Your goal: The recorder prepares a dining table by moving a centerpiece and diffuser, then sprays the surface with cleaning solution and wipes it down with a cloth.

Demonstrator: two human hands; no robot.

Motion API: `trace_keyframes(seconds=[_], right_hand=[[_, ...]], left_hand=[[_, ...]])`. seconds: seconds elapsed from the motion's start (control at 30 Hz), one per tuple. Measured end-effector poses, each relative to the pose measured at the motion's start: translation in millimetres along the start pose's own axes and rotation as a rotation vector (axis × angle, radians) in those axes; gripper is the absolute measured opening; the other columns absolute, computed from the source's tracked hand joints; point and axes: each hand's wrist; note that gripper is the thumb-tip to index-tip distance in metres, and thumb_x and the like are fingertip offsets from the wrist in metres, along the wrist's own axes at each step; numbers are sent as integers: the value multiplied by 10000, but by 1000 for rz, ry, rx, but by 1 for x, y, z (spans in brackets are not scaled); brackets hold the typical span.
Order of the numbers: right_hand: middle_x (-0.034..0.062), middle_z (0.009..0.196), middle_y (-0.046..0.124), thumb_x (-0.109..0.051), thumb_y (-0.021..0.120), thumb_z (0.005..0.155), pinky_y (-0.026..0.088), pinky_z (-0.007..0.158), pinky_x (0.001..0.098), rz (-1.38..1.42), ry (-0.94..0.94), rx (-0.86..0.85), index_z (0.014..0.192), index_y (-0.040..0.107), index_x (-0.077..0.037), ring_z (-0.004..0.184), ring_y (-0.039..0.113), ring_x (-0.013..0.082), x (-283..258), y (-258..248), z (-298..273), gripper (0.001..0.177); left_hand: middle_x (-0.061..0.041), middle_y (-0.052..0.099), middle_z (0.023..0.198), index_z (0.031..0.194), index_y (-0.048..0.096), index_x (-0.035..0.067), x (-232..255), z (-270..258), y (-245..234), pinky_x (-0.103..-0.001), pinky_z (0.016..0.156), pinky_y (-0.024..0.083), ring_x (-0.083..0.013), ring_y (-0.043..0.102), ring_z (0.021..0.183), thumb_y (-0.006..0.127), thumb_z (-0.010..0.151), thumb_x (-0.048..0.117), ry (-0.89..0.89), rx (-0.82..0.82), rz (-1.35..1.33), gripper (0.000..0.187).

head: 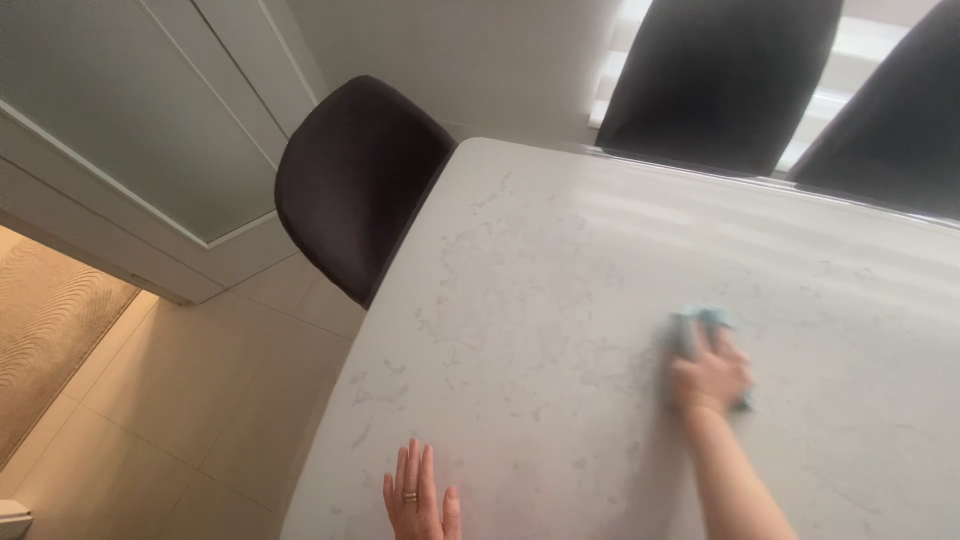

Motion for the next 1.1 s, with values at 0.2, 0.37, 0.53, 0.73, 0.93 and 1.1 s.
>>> trace_keyframes(seconds=[0.2, 0.37, 0.53, 0.73, 0.93, 1.1], right_hand=[[142, 1429, 480, -118, 622, 692, 355, 928, 480, 447, -819, -190, 1395, 529, -112, 1035, 504, 311, -227, -154, -145, 709], [101, 1543, 372, -289, 698, 867, 309, 994, 631, 447, -1198, -418, 1461, 542, -303, 1279, 409, 364, -192, -113, -266, 614], [55, 1023, 828, -330, 617, 959, 577, 860, 313, 741, 341, -1173, 1060, 836, -84, 951, 763, 175, -122, -112, -159, 344], [189, 1624, 367, -280, 470, 911, 226, 1082, 600, 160, -103, -194, 1530, 483, -244, 1372, 360, 444, -114, -61, -9, 620], [155, 1402, 546, -287, 622, 815, 298, 1049, 473, 177, -261, -285, 1511, 459, -112, 1213, 479, 335, -308, -77, -21, 736], [40, 1612, 274, -298, 636, 876, 59, 1206, 639, 280, -894, -566, 1465, 451, -265, 1409, 286, 314, -402, -195, -168, 618]], left_hand=[[-245, 331, 1622, 1505, 394, 1, -13, 55, -40, -644, 1208, 118, -427, 269, 1531, 518, 937, 262, 1, -34, -40, 637], [-259, 318, 1622, 1502, 387, -10, -31, 82, -52, -651, 1208, 121, -430, 253, 1532, 491, 948, 257, -9, -60, -55, 624], [-229, 321, 1635, 1513, 381, -12, -44, 97, -58, -611, 1222, 124, -393, 243, 1549, 526, 935, 226, -3, -34, -102, 642], [-228, 258, 1654, 1527, 337, 25, -67, 93, -71, -630, 1227, 57, -384, 174, 1556, 479, 958, 230, -99, -147, -41, 621], [-235, 362, 1607, 1497, 414, 3, -98, 79, -81, -639, 1194, 175, -432, 311, 1506, 507, 937, 283, -79, -8, -14, 633], [-278, 251, 1637, 1512, 326, -17, -121, 68, -85, -665, 1213, 66, -441, 147, 1558, 432, 953, 265, -156, -72, 22, 635]])
Point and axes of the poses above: each hand's wrist, its own z-axis towards the middle knuckle, its own y-axis out of the palm, x = y × z
